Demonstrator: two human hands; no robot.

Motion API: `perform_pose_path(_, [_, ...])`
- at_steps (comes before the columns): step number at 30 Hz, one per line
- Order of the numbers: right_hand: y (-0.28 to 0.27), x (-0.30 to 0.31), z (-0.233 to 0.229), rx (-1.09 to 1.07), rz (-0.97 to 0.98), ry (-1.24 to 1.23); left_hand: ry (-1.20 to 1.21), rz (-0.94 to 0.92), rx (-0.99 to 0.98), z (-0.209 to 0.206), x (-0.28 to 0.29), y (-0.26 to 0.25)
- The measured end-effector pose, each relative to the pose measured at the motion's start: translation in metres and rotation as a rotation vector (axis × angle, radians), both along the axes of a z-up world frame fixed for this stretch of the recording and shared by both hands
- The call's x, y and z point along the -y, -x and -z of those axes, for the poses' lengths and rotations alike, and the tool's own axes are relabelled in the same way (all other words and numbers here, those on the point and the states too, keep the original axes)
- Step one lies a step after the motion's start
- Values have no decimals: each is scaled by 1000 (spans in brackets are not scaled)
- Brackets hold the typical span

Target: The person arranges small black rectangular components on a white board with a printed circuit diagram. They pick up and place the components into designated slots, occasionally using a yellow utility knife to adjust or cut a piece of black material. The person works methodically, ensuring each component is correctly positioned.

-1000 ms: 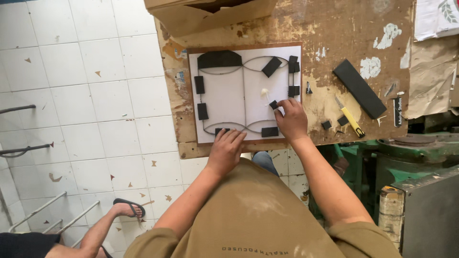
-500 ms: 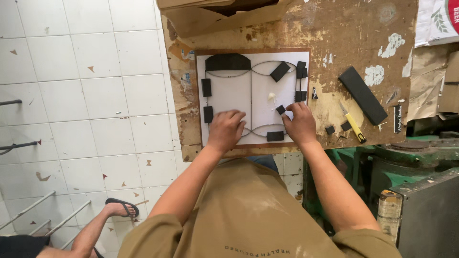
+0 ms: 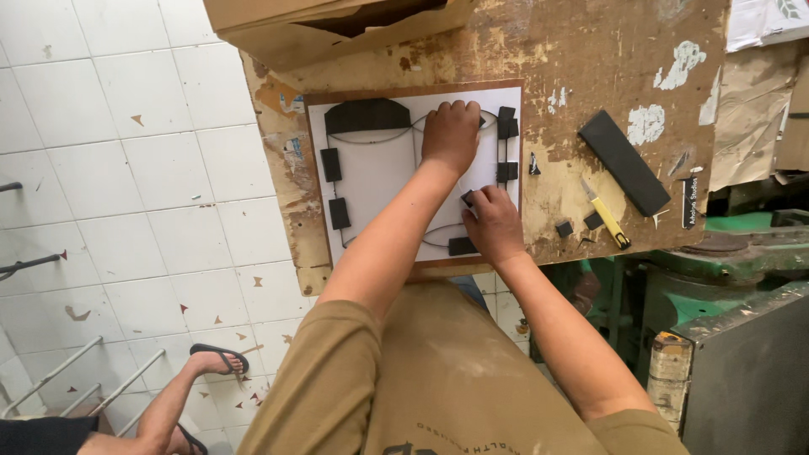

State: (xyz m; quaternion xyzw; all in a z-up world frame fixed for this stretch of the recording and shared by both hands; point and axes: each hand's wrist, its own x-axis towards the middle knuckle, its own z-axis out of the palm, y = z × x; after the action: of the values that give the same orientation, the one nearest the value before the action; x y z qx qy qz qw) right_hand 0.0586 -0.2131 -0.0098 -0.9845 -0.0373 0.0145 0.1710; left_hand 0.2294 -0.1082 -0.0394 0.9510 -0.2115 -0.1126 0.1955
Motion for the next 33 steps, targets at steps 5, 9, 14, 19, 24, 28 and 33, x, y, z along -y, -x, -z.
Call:
perform_pose_path(5, [-7, 1, 5, 20, -40, 25, 141, -18, -138, -49, -29, -8])
perform_pose_path(9, [-12, 3, 4, 14, 7, -73, 1025, -365, -782, -101, -80, 9])
perform_pose_path(14, [-24, -10, -32, -28, 91, -235, 1593, -515, -1014, -85, -140, 58])
perform_pose_path(19, [-38, -22, -16, 53, 9, -159, 1668, -606, -986, -82, -165, 90])
perform_pose_path(24, [-35, -23, 10, 88, -47, -45, 1643, -566, -947, -87, -175, 99])
perform_pose_path(28, [-38, -24, -5, -125, -2, 9, 1648, -477, -918, -97, -181, 97])
perform_pose_path(33, [-52, -35, -74, -534, 98, -70, 1721, -376, -924, -115, -183, 94])
